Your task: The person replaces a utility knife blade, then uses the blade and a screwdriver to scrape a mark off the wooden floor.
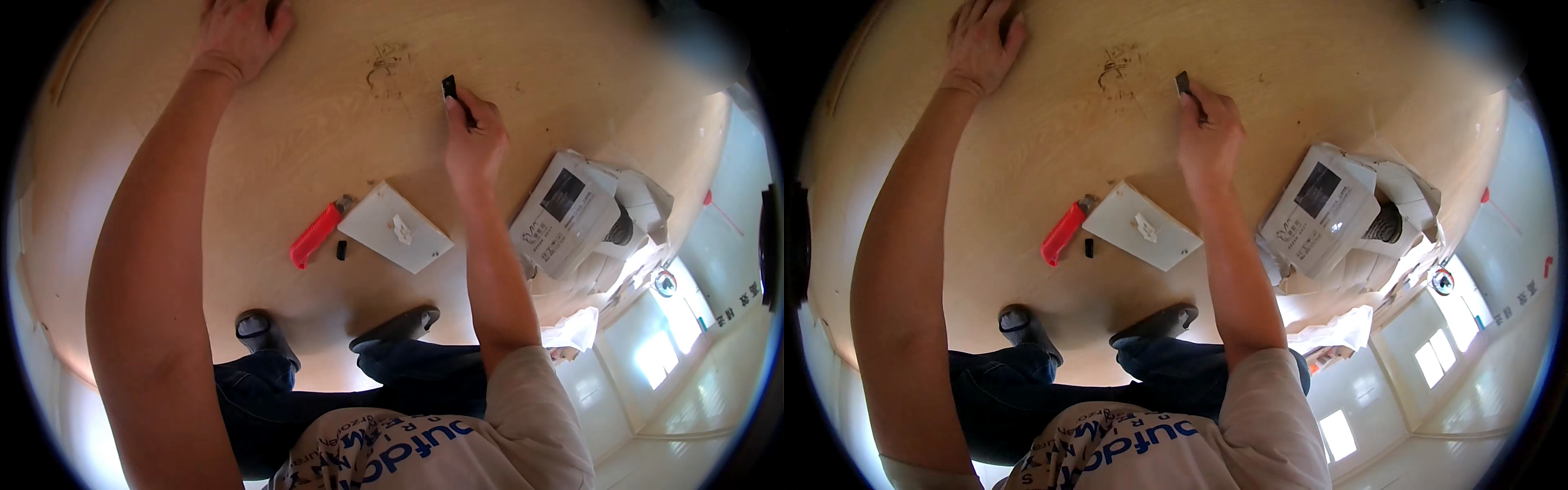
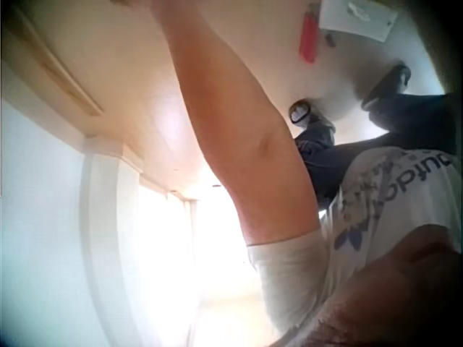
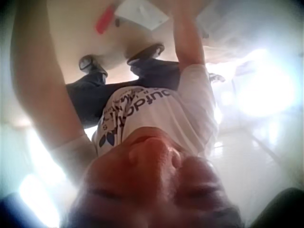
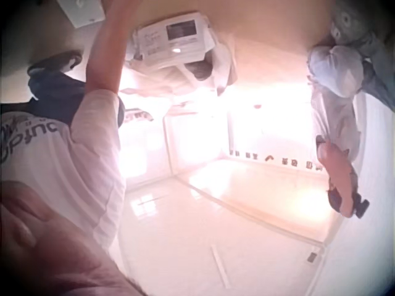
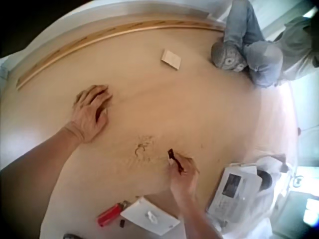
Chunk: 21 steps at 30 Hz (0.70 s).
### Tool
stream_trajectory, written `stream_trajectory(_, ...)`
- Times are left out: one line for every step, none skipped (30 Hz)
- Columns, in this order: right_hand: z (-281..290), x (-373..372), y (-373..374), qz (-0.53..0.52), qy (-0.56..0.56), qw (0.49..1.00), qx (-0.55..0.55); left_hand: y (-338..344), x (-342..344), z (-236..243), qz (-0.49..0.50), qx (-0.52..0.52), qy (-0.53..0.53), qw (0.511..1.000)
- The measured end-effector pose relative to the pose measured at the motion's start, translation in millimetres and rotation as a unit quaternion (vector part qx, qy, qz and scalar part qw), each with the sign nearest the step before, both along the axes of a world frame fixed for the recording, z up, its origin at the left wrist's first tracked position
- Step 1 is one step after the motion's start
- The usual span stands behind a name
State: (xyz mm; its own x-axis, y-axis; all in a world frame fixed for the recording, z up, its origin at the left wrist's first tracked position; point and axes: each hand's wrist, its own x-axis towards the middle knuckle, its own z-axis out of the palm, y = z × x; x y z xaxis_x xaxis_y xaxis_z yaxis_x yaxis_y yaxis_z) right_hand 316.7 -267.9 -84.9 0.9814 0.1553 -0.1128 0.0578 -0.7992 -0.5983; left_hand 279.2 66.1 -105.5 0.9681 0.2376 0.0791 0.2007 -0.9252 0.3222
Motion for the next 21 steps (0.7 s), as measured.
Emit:
stream_trajectory(2.4, 0.2, 0.1, -0.002, 0.002, 1.0, -0.007, -0.9, 2.5, -0.1, 0.004, 0.001, -0.003, 1.0)
stream_trajectory(4.0, 0.5, 1.9, -0.003, 0.003, 1.0, -0.013, -2.2, 3.5, 0.2, 0.007, 0.002, -0.006, 1.0)
stream_trajectory(4.3, 1.7, 4.3, -0.008, 0.001, 1.0, -0.019, -2.3, 3.5, 0.3, 0.008, 0.001, 0.005, 1.0)
stream_trajectory(3.5, 2.1, 2.5, -0.005, 0.002, 1.0, -0.027, -2.8, 1.3, 0.9, 0.008, 0.001, 0.016, 1.0)
stream_trajectory(1.2, 1.6, -0.8, -0.002, 0.003, 0.999, -0.034, -2.0, 1.0, 1.4, 0.008, 0.0, 0.028, 1.0)
stream_trajectory(2.0, 1.4, -3.5, 0.004, 0.008, 0.999, -0.042, -0.4, 0.6, 2.7, 0.0, 0.002, 0.02, 1.0)
stream_trajectory(1.7, -0.2, -4.8, 0.0, 0.0, 0.999, -0.043, 2.0, 0.1, 4.0, -0.009, 0.004, 0.012, 1.0)
stream_trajectory(0.7, -3.4, -4.7, -0.003, -0.008, 0.999, -0.045, 2.9, 0.0, 4.2, -0.017, 0.006, 0.004, 1.0)
stream_trajectory(-1.3, -6.0, -2.4, -0.008, -0.016, 0.999, -0.045, 2.2, 0.4, 2.7, -0.017, 0.008, 0.0, 1.0)
stream_trajectory(-4.0, -5.3, -0.3, -0.009, -0.031, 0.999, -0.036, 0.2, 0.7, 0.4, -0.017, 0.011, -0.004, 1.0)
stream_trajectory(-7.6, -3.1, 2.3, -0.009, -0.046, 0.999, -0.027, -0.9, 1.4, -2.0, -0.017, 0.013, -0.008, 1.0)
stream_trajectory(-8.7, -4.1, 3.0, -0.009, -0.057, 0.998, -0.019, -0.9, 0.8, -1.7, -0.011, 0.016, -0.005, 1.0)
stream_trajectory(-8.9, -6.1, 1.1, -0.019, -0.048, 0.999, -0.009, -0.3, 0.8, -1.4, -0.006, 0.02, -0.003, 1.0)
stream_trajectory(-9.3, -7.9, -2.2, -0.028, -0.039, 0.999, 0.001, -0.5, -0.1, -1.4, 0.0, 0.024, 0.0, 1.0)
stream_trajectory(-9.2, -7.0, 0.1, -0.036, -0.033, 0.999, 0.012, -1.0, 0.2, -1.7, 0.0, 0.028, 0.004, 1.0)
stream_trajectory(-9.7, -5.3, 2.8, -0.027, -0.052, 0.998, -0.003, -2.2, 0.0, -2.0, 0.0, 0.031, 0.007, 0.999)
stream_trajectory(-10.2, -2.7, 5.5, -0.017, -0.071, 0.997, -0.018, -2.1, -0.1, -2.3, 0.0, 0.035, 0.01, 0.999)
stream_trajectory(-5.8, -2.2, 4.0, -0.006, -0.088, 0.995, -0.038, -2.1, -0.3, -3.6, -0.005, 0.028, -0.001, 1.0)
stream_trajectory(-6.7, -3.9, 4.2, -0.004, -0.078, 0.997, -0.029, 0.5, 1.5, -4.4, -0.009, 0.021, -0.013, 1.0)
stream_trajectory(-10.5, -6.0, 7.2, -0.003, -0.068, 0.998, -0.019, 0.9, 1.7, -4.9, -0.014, 0.014, -0.026, 0.999)
stream_trajectory(-15.2, -5.2, 11.3, -0.003, -0.062, 0.998, -0.008, 0.6, 1.9, -5.0, -0.013, 0.013, -0.019, 1.0)
